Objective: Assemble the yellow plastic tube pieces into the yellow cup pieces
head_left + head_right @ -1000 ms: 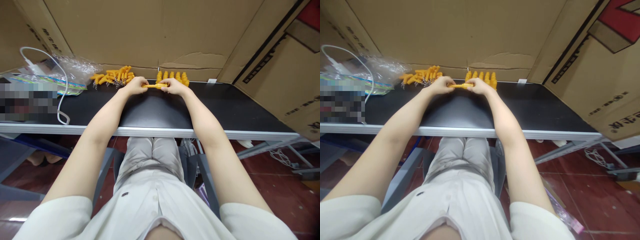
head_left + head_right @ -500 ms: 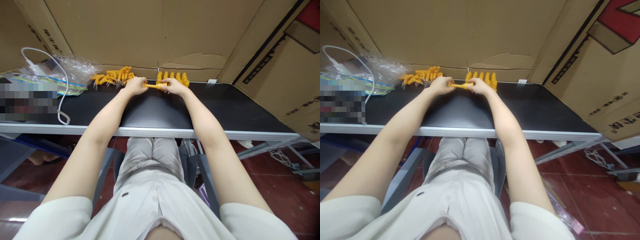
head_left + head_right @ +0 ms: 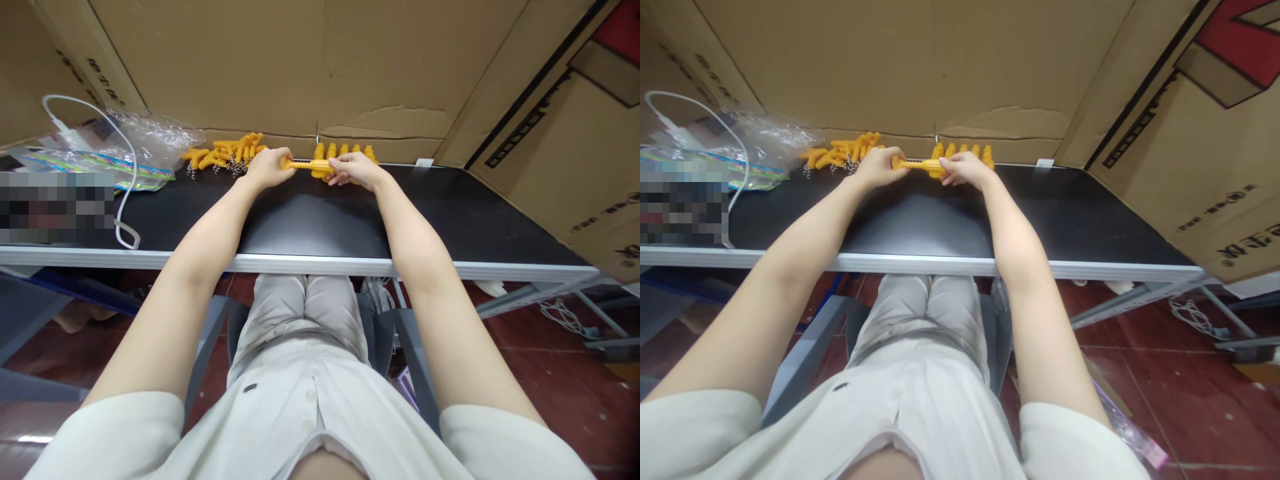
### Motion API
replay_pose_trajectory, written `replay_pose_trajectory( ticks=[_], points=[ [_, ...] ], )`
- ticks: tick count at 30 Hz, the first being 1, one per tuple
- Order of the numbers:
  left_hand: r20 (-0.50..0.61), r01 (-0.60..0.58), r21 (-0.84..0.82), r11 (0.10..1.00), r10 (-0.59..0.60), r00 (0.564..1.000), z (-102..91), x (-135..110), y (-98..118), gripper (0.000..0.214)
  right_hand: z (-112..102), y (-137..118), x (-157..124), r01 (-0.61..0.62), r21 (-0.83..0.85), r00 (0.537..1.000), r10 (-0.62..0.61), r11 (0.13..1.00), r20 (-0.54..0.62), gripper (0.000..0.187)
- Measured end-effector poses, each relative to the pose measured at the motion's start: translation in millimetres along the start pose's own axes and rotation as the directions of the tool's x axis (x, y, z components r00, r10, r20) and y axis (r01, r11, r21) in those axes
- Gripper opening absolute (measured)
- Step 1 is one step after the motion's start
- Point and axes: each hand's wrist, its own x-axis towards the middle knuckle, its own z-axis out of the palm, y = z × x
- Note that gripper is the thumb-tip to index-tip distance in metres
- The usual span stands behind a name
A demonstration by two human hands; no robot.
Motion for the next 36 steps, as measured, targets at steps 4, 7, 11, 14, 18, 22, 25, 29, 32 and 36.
replay_pose_trajectory(
  ticks=[4,7,11,14,18,22,25,29,32,36],
  points=[
    [0.006,0.025,0.025,0.999,-0.026,1.000,-4.3,-3,4,0.042,6,0,2,-0.074,0.032,0.997,0.074,0.997,0.018,0.057],
    [-0.005,0.014,0.016,1.000,-0.014,1.000,-3.4,-2,3,0.042,12,-1,4,-0.163,0.048,0.987,0.162,0.985,0.022,0.066],
    [-0.002,0.005,-0.001,1.000,-0.005,1.000,1.0,1,-2,0.040,16,-6,3,-0.219,0.082,0.975,0.220,0.972,-0.007,0.067],
    [0.007,0.009,-0.008,1.000,-0.009,1.000,3.2,3,-5,0.039,14,-9,1,-0.188,0.101,0.982,0.190,0.977,-0.009,0.062],
    [0.008,0.021,-0.004,1.000,-0.021,1.000,3.7,4,-6,0.040,10,-11,-3,-0.134,0.191,0.990,0.123,0.973,0.067,0.027],
    [-0.031,0.022,0.007,1.000,-0.021,0.999,3.3,2,-3,0.039,9,-10,-3,-0.161,0.297,0.985,0.135,0.941,0.108,0.021],
    [-0.054,0.014,0.006,1.000,-0.014,0.998,3.2,1,0,0.038,9,-6,1,-0.149,0.294,0.988,0.129,0.944,0.086,0.041],
    [-0.060,-0.015,-0.008,1.000,0.014,0.998,3.6,0,4,0.036,8,2,9,-0.183,0.221,0.983,0.180,0.958,0.035,0.066],
    [-0.056,-0.003,-0.014,1.000,0.002,0.998,3.5,1,6,0.036,6,5,12,-0.209,0.186,0.978,0.207,0.960,0.030,0.077],
    [-0.044,0.020,-0.026,0.999,-0.021,0.999,3.2,2,5,0.037,2,2,9,-0.208,0.232,0.978,0.193,0.950,0.083,0.069]
  ],
)
